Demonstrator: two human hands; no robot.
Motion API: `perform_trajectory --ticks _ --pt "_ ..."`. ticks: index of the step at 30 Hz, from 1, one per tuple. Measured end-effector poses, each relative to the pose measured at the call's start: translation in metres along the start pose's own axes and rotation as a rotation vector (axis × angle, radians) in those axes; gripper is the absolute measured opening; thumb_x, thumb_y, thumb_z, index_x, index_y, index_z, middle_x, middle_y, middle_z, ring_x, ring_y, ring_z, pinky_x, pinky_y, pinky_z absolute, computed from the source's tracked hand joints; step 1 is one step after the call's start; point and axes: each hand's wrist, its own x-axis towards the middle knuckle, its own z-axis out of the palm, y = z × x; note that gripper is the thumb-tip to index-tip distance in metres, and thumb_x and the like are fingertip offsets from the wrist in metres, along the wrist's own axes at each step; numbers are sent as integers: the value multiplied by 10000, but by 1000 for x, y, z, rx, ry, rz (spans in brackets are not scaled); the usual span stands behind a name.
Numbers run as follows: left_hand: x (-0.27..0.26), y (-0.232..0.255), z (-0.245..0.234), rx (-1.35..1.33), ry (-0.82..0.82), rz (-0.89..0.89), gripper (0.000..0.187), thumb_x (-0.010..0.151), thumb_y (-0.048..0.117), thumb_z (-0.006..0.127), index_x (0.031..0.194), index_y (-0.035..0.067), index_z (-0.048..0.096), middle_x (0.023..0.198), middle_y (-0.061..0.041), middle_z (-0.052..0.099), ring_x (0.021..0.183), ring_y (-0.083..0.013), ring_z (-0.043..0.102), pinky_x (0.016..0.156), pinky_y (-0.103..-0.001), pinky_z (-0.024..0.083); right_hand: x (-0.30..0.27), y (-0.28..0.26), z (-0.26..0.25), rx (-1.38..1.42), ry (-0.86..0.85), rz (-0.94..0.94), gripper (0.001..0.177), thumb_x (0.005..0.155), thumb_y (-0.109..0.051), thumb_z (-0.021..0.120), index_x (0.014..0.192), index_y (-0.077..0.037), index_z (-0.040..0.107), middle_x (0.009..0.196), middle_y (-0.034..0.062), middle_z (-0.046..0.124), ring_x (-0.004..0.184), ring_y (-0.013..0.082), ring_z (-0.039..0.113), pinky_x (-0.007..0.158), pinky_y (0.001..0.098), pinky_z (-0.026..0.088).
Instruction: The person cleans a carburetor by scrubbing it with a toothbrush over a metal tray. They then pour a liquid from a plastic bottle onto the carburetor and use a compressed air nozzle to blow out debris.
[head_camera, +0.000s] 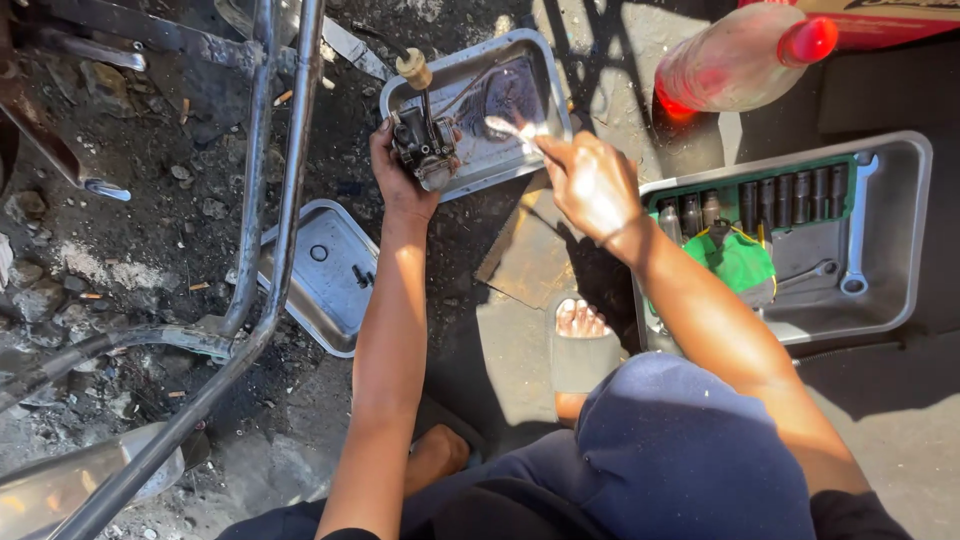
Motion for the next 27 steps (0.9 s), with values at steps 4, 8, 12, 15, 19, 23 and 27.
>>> perform_trajectory --ticks 4,8,12,15,19,23,27 --pt "-4 -10 -3 -58 -26 8 372 966 433 778 1021 65 786 996 -215 788 798 -355 771 589 -429 661 -19 -40 -16 206 79 -91 326 1061 -223 664 1347 -205 819 1027 207 749 960 489 770 761 632 633" --pt "37 -30 -38 -69 -22 34 342 953 434 734 1030 105 784 982 -122 805 798 -296 786 589 -375 654 -4 -55 29 255 262 -219 452 1084 -108 562 1495 -153 743 946 205 690 829 464 740 750 597 637" --pt "17 -18 -23 28 -17 76 294 1012 397 744 1024 104 768 934 -139 783 803 -294 758 610 -397 650 -29 -51 8 229 195 -179 386 1057 -130 625 1393 -135 815 915 182 694 783 441 736 697 581 628" --pt "14 -29 -39 91 -32 157 315 1048 421 729 1107 115 777 1076 -123 799 997 -330 785 845 -486 719 -39 -57 9 244 249 -157 407 1080 -132 625 1461 -136 768 943 207 703 823 497 746 682 636 612" --pt "54 -55 -48 71 82 183 312 934 389 800 1080 114 784 1071 -153 819 967 -347 808 863 -530 715 -6 -44 30 214 259 -143 368 1077 -176 599 1401 -145 771 950 200 699 783 507 745 672 646 612" --pt "50 -62 -64 206 56 173 311 896 340 811 1058 77 847 1004 -207 847 881 -352 843 728 -529 726 -40 -49 15 129 238 -120 342 1070 -179 570 1322 -174 801 934 135 690 756 456 762 644 599 632" --pt "59 -83 -116 135 171 119 280 906 345 832 1037 97 820 1036 -203 839 914 -380 823 781 -593 688 -31 -42 24 177 223 -167 326 1060 -162 604 1312 -105 804 975 198 679 790 520 736 657 659 610"
